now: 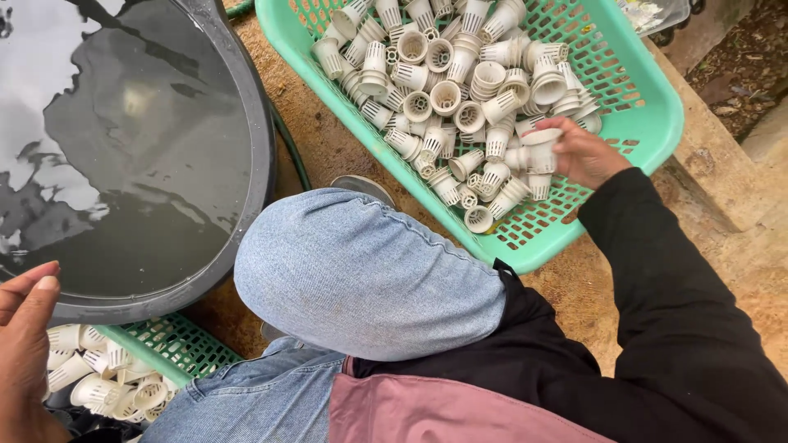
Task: The person is washing hydroponic net pots in a basin of water and sorting them into different colored baskets.
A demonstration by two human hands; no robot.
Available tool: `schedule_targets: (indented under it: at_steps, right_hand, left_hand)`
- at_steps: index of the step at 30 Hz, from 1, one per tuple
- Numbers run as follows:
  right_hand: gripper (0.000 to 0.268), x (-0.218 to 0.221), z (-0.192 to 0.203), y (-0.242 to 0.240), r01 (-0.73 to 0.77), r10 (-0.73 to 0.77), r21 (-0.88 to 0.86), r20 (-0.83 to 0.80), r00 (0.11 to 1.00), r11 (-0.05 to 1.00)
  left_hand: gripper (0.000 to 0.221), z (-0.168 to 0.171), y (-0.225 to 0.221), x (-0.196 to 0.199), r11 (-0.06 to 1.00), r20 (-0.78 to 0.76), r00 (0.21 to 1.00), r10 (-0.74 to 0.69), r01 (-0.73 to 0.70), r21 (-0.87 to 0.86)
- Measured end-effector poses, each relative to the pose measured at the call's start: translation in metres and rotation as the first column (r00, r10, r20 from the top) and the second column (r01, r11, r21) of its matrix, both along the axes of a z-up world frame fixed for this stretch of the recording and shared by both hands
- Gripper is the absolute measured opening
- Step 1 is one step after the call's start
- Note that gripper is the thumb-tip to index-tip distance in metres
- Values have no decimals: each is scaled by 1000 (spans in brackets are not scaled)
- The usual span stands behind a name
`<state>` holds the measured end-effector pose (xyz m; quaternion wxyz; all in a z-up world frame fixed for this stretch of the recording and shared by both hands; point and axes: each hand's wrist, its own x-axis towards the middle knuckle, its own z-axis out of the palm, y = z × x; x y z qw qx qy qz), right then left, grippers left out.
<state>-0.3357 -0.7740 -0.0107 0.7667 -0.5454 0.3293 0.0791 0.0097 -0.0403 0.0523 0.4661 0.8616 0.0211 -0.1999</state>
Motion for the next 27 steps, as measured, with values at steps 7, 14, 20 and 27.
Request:
schedule_targets:
  at_steps: [7,14,20,27]
  right_hand:
    - [28,-52,-28,-11,249,-248,132,-21,968,959]
    - [52,-31,-72,40,-764,146,-467,-804,577,444]
    - [56,-23,-90,48,-902,94,-362,-915,392,237]
    - [54,-44,-32,7,-628,77,-680,-653,754,380]
  left_hand:
    - [27,-9,-3,5,997,49,997,-66,64,42]
    - [24,-8,-12,2,999,12,999,-34,33,22]
    - [25,-10,-10,1,997,74,995,-71,72,-11]
    - [29,40,-65,-18,999,-15,1000,0,1,44]
